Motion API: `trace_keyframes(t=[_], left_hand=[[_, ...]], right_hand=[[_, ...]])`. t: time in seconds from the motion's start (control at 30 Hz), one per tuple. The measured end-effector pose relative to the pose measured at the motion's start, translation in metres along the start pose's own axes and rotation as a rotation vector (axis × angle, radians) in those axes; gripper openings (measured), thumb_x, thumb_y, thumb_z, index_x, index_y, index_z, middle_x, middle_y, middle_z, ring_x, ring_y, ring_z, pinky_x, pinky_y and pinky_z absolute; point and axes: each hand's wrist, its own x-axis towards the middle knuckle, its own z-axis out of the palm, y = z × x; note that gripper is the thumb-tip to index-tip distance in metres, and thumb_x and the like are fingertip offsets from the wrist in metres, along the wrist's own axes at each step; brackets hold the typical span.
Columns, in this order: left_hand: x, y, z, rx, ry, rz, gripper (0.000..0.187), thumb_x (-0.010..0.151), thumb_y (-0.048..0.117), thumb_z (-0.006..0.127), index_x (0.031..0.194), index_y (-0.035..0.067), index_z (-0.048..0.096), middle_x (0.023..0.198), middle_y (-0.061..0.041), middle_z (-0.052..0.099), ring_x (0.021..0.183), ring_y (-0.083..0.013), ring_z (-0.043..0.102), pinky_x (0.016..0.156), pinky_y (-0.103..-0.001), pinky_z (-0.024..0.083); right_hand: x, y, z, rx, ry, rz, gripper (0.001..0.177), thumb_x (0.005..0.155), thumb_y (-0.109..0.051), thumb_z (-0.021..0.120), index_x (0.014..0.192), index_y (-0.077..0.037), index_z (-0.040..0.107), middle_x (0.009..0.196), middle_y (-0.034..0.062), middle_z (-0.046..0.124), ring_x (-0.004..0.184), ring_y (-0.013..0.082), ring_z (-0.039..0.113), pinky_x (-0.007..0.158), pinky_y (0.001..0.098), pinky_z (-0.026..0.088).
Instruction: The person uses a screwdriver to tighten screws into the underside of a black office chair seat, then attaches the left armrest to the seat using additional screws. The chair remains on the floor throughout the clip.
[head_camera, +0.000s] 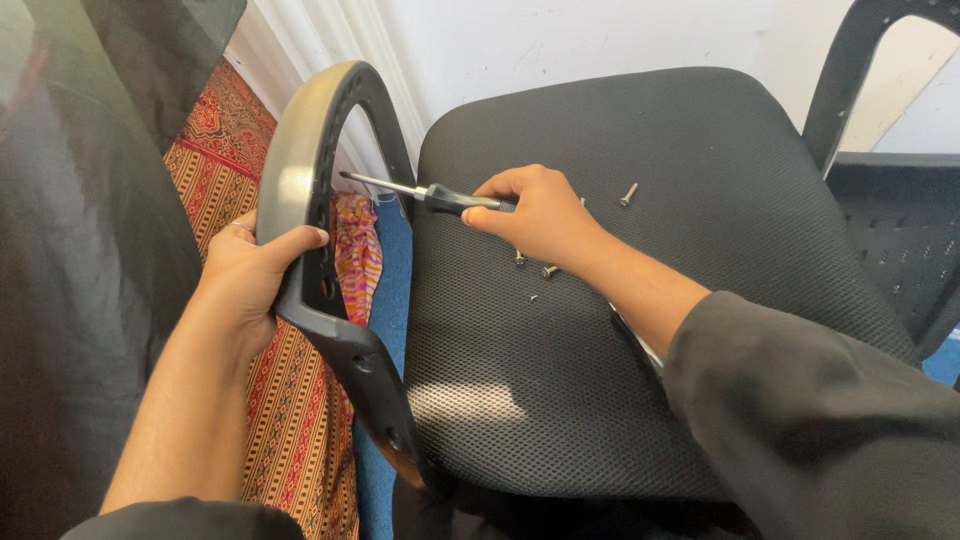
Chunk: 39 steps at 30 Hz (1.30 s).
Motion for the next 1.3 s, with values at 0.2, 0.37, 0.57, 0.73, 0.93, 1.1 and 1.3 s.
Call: trace_keyframes(t=[0.2,0.37,0.57,0.73,0.93,1.1,1.3], left_hand=[[-0.014,-0.002,0.004,0.105,-0.013,0.109,0.038,0.077,-0.003,0.07,0.114,0.0,0.063,0.092,-0.005,0.069,0.073,-0.0147,0.067,0.064,-0.029,0.056],[-0.032,-0.013,0.008,0.071,0.02,0.154,0.063,0.07,-0.008,0.069,0.131,0.003,0.054,0.1,-0.005,0.066,0.084,-0.015,0.067,0.072,-0.029,0.057],[-0.042,-0.014,0.009,0.045,0.023,0.158,0.062,0.07,-0.01,0.068,0.13,0.001,0.055,0.099,-0.006,0.066,0.082,-0.0161,0.066,0.07,-0.03,0.056],[-0.054,-0.017,0.005,0.031,0.004,0.17,0.06,0.07,-0.011,0.067,0.128,-0.001,0.055,0.1,-0.007,0.066,0.083,-0.0166,0.067,0.072,-0.03,0.057],[-0.08,-0.018,-0.001,0.028,0.017,0.163,0.064,0.069,-0.014,0.066,0.131,-0.002,0.054,0.103,-0.007,0.066,0.086,-0.0173,0.067,0.075,-0.031,0.057],[-0.095,-0.017,-0.002,0.018,0.009,0.131,0.069,0.068,-0.014,0.067,0.134,0.0,0.052,0.109,-0.008,0.068,0.092,-0.0175,0.068,0.08,-0.031,0.056],[-0.103,-0.02,-0.003,0.063,0.013,0.097,0.063,0.071,-0.011,0.069,0.132,-0.003,0.052,0.112,-0.012,0.067,0.094,-0.0201,0.068,0.082,-0.033,0.056]], right_hand=[[0.008,0.003,0.0,-0.035,0.003,-0.054,0.037,0.079,-0.038,0.078,0.102,-0.01,0.081,0.085,0.0079,0.076,0.076,0.0187,0.071,0.07,0.0341,0.054],[-0.001,0.0,-0.001,-0.035,-0.032,-0.033,0.036,0.08,-0.038,0.077,0.103,-0.009,0.08,0.083,0.0079,0.075,0.073,0.0188,0.07,0.067,0.0344,0.054],[-0.018,-0.007,-0.012,-0.017,-0.052,-0.012,0.037,0.079,-0.037,0.076,0.104,-0.01,0.08,0.083,0.0054,0.075,0.071,0.0165,0.07,0.065,0.0328,0.054],[-0.036,-0.019,-0.014,0.028,-0.056,-0.036,0.036,0.08,-0.036,0.076,0.102,-0.009,0.081,0.081,0.0056,0.074,0.071,0.0159,0.069,0.064,0.0324,0.053],[-0.048,-0.033,-0.018,0.071,-0.115,0.133,0.036,0.079,-0.035,0.074,0.105,-0.012,0.079,0.079,0.0075,0.071,0.064,0.0213,0.067,0.059,0.038,0.053],[-0.053,-0.029,-0.024,0.021,-0.04,-0.037,0.035,0.077,-0.033,0.077,0.102,-0.009,0.081,0.081,0.007,0.075,0.072,0.0166,0.071,0.067,0.0329,0.056],[-0.042,-0.019,-0.028,0.011,-0.03,-0.124,0.036,0.075,-0.033,0.079,0.102,-0.009,0.081,0.085,0.0074,0.077,0.076,0.0175,0.071,0.07,0.0329,0.055]])
